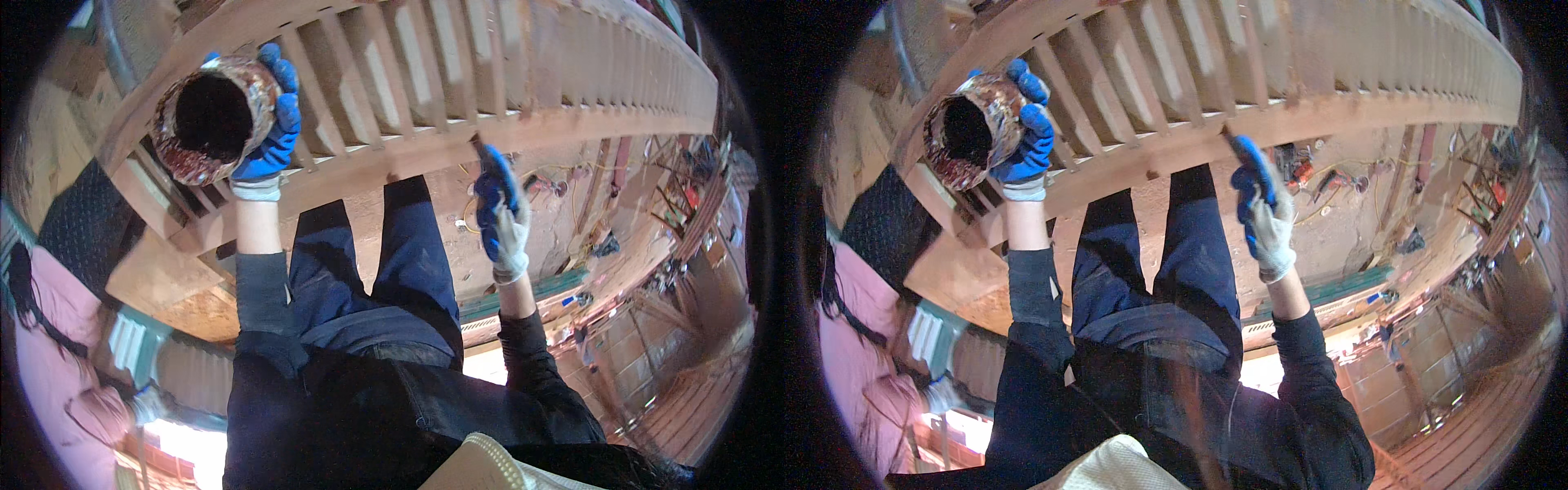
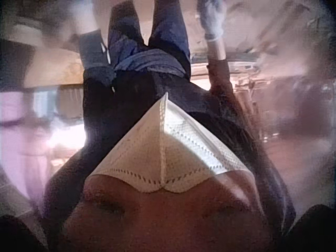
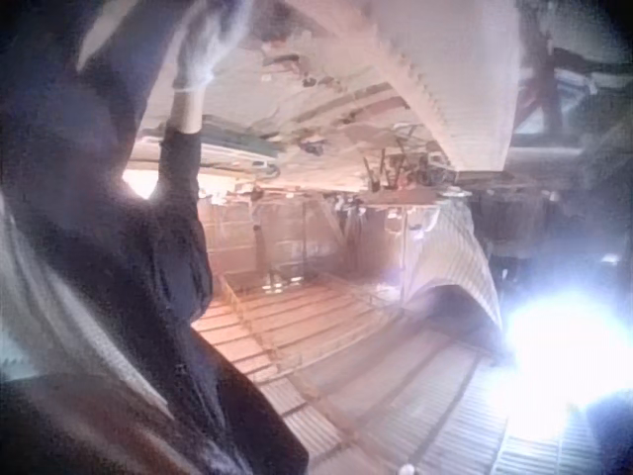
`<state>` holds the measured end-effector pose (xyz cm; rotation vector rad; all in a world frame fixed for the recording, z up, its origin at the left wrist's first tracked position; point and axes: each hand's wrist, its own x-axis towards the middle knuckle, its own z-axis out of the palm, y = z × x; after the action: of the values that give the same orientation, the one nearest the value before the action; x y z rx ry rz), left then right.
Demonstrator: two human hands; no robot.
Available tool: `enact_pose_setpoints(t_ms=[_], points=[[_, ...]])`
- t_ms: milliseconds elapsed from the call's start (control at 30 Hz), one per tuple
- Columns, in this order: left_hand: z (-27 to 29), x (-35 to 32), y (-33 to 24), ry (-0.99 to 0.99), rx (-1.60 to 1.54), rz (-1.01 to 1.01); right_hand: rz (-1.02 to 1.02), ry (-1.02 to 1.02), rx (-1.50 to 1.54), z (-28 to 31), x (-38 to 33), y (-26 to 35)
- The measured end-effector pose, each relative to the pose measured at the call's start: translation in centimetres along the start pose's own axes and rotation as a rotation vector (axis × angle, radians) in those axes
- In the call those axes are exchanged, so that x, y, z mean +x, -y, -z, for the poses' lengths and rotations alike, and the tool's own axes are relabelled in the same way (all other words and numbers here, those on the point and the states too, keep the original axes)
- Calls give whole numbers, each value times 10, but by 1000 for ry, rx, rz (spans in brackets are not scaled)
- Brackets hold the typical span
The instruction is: The person applies a dark wood stain to a curved wooden slatted structure using a small brush. They repeatedly dip the brush into a container held in the other hand and carefully coat the top and sides of the slats.
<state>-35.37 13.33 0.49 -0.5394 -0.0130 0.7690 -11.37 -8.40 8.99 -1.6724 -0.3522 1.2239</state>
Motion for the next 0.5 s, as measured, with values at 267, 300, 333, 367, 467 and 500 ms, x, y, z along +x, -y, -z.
enact_pose_setpoints(t_ms=[267, 300, 333, 367, 467, 500], points=[[-1, 6, -1, -60, 162, 96, 545, -164, -999, 46, 19, -13], [-2, 7, -1, -68, 178, 104, 561, -174, -1073, 48, 21, -11], [-3, 7, -3, -76, 196, 109, 578, -181, -1146, 52, 24, -11], [-3, 7, -4, -83, 215, 112, 594, -186, -1219, 55, 27, -9], [-4, 11, -6, -89, 165, 139, 691, -169, -1335, 61, 36, -11], [-5, 12, -5, -92, 142, 151, 742, -160, -1367, 64, 39, -13]])
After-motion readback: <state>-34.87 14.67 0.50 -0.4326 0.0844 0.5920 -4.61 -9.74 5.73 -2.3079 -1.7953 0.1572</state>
